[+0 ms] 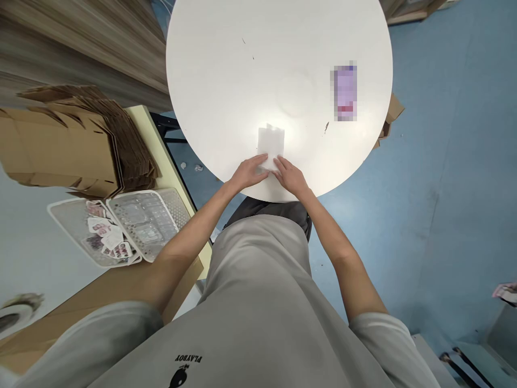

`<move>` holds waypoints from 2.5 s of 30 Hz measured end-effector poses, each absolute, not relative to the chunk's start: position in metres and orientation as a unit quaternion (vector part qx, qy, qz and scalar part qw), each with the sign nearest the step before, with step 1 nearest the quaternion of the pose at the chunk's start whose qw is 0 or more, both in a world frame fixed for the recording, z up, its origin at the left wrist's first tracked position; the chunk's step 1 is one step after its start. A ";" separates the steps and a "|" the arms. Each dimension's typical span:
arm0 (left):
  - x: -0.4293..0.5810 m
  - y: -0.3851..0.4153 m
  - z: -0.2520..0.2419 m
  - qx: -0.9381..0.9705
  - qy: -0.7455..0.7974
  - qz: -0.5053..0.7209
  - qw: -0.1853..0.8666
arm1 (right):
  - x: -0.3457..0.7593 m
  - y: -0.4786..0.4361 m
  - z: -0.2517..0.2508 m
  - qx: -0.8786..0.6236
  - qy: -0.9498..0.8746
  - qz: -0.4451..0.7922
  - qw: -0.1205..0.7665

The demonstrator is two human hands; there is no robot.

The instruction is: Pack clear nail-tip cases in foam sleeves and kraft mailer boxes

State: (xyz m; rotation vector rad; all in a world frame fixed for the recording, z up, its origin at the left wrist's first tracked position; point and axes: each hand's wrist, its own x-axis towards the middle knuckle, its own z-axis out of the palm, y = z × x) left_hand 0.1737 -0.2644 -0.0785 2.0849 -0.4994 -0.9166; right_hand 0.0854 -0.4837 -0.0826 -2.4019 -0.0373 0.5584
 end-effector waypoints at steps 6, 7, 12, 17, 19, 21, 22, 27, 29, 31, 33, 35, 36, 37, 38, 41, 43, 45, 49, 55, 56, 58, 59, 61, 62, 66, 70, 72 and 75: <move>0.186 -0.272 -0.078 0.837 -0.129 -0.343 0.407 | 0.105 -0.480 -0.085 -0.912 0.085 0.198 0.349; 0.189 -0.275 -0.081 0.842 -0.118 -0.335 0.405 | 0.110 -0.479 -0.087 -0.911 0.102 0.193 0.349; 0.196 -0.296 -0.105 0.875 -0.049 -0.291 0.385 | 0.126 -0.483 -0.104 -0.913 0.171 0.139 0.342; 0.200 -0.312 -0.121 0.864 0.017 -0.271 0.425 | 0.141 -0.490 -0.123 -0.917 0.202 0.075 0.337; 0.200 -0.315 -0.122 0.863 0.037 -0.275 0.423 | 0.146 -0.488 -0.123 -0.924 0.188 0.065 0.327; 0.199 -0.316 -0.121 0.864 0.043 -0.280 0.416 | 0.147 -0.485 -0.119 -0.932 0.154 0.080 0.319; 0.198 -0.316 -0.120 0.864 0.045 -0.280 0.416 | 0.145 -0.483 -0.115 -0.934 0.134 0.093 0.318; 0.190 -0.321 -0.116 0.859 0.060 -0.271 0.430 | 0.124 -0.475 -0.099 -0.935 0.056 0.146 0.318; 0.185 -0.322 -0.112 0.859 0.055 -0.271 0.432 | 0.120 -0.472 -0.098 -0.936 0.058 0.151 0.311; 0.178 -0.321 -0.106 0.865 0.044 -0.257 0.429 | 0.121 -0.469 -0.102 -0.939 0.075 0.140 0.304; 0.170 -0.318 -0.101 0.868 0.054 -0.237 0.433 | 0.127 -0.467 -0.106 -0.942 0.089 0.119 0.300; 0.164 -0.314 -0.097 0.851 0.090 -0.250 0.454 | 0.135 -0.469 -0.107 -0.942 0.096 0.107 0.303; 0.163 -0.312 -0.096 0.833 0.108 -0.272 0.469 | 0.139 -0.472 -0.107 -0.941 0.097 0.107 0.305; 0.163 -0.311 -0.095 0.814 0.119 -0.296 0.486 | 0.143 -0.476 -0.105 -0.939 0.100 0.109 0.309; 0.163 -0.312 -0.095 0.796 0.122 -0.317 0.501 | 0.145 -0.481 -0.102 -0.937 0.103 0.111 0.315; 0.170 -0.323 -0.097 0.771 0.109 -0.334 0.531 | 0.150 -0.494 -0.090 -0.928 0.120 0.105 0.337; 0.177 -0.339 -0.099 0.763 0.099 -0.328 0.549 | 0.151 -0.501 -0.081 -0.921 0.137 0.101 0.350; 0.183 -0.356 -0.099 0.747 0.094 -0.324 0.572 | 0.152 -0.504 -0.076 -0.913 0.156 0.104 0.362; 0.192 -0.388 -0.101 0.742 0.148 -0.306 0.578 | 0.160 -0.514 -0.081 -0.907 0.182 0.074 0.372; 0.193 -0.421 -0.106 0.744 0.247 -0.233 0.576 | 0.196 -0.548 -0.106 -0.911 0.222 0.045 0.344; 0.193 -0.424 -0.106 0.737 0.258 -0.219 0.584 | 0.202 -0.550 -0.107 -0.910 0.227 0.061 0.343; 0.194 -0.423 -0.108 0.734 0.272 -0.184 0.595 | 0.210 -0.547 -0.106 -0.904 0.232 0.088 0.348; 0.196 -0.418 -0.109 0.738 0.276 -0.163 0.594 | 0.213 -0.540 -0.105 -0.900 0.233 0.098 0.355; 0.202 -0.398 -0.113 0.750 0.283 -0.124 0.584 | 0.220 -0.518 -0.103 -0.891 0.235 0.117 0.371; 0.207 -0.383 -0.116 0.757 0.286 -0.107 0.578 | 0.224 -0.503 -0.102 -0.886 0.235 0.125 0.378; 0.238 -0.304 -0.128 0.778 0.297 -0.058 0.551 | 0.250 -0.429 -0.106 -0.886 0.192 0.154 0.392; 0.272 -0.235 -0.135 0.780 0.312 -0.053 0.539 | 0.281 -0.366 -0.106 -0.902 0.140 0.172 0.371; 0.281 -0.221 -0.136 0.778 0.316 -0.069 0.538 | 0.291 -0.352 -0.105 -0.902 0.138 0.183 0.365; 0.284 -0.221 -0.135 0.788 0.311 -0.073 0.527 | 0.297 -0.347 -0.102 -0.895 0.157 0.191 0.371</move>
